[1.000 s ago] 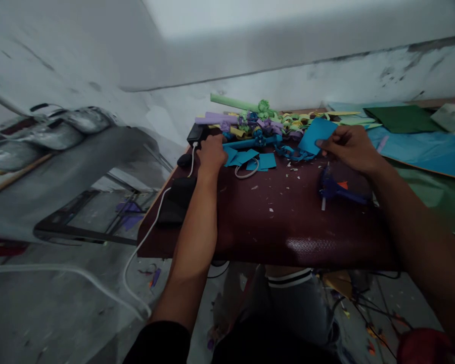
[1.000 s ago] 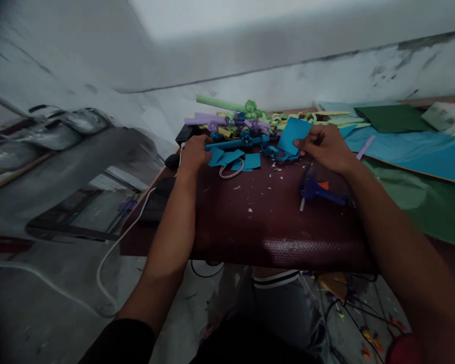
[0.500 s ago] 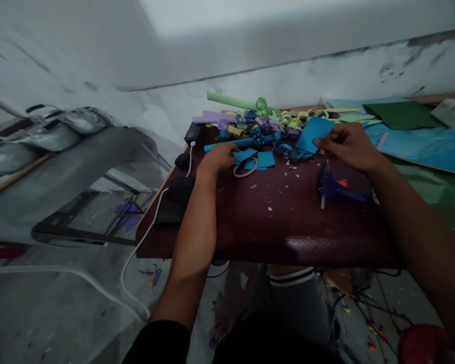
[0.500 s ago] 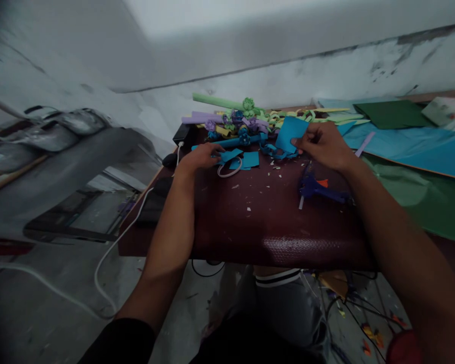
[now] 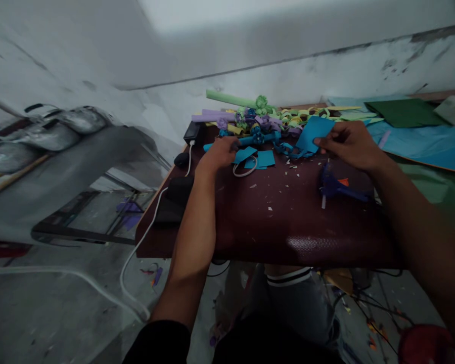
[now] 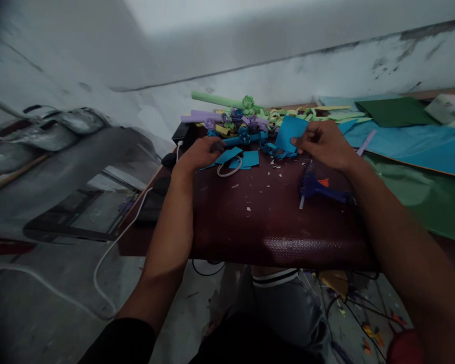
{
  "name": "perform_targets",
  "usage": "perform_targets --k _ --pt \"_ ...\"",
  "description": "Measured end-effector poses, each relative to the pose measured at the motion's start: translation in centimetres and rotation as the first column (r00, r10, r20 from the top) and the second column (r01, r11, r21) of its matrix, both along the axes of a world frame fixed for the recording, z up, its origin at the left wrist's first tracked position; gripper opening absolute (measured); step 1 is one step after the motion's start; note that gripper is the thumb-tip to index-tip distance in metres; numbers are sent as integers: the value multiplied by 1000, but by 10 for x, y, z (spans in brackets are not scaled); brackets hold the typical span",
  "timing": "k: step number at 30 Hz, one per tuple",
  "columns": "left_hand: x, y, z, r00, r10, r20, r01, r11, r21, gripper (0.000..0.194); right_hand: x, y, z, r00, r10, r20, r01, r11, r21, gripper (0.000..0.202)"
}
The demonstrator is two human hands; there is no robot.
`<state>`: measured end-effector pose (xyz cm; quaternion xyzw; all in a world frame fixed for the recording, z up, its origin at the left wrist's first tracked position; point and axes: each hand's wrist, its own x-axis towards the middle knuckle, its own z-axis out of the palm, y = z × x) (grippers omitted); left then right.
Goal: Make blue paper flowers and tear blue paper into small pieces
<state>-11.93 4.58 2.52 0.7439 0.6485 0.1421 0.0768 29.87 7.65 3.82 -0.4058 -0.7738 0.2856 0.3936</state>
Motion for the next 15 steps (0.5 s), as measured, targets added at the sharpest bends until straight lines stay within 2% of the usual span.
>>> perform_targets --k 1,6,11,15 --pt "1 0 0 1000 -23 -5 23 1000 -17 52 0 0 0 1000 1 -3 -1 1000 2 51" --pt "0 1 -1 997 53 -62 -59 993 -107 53 -1 -1 1 1000 9 6 -9 1000 6 51" --pt "-6 0 -3 989 117 -92 -126 987 -99 46 -1 -1 2 999 1 35 -1 1000 -1 45" --pt "-12 -1 -6 976 212 -55 -215 974 -67 42 0 0 1 999 5 41 -6 1000 12 46"
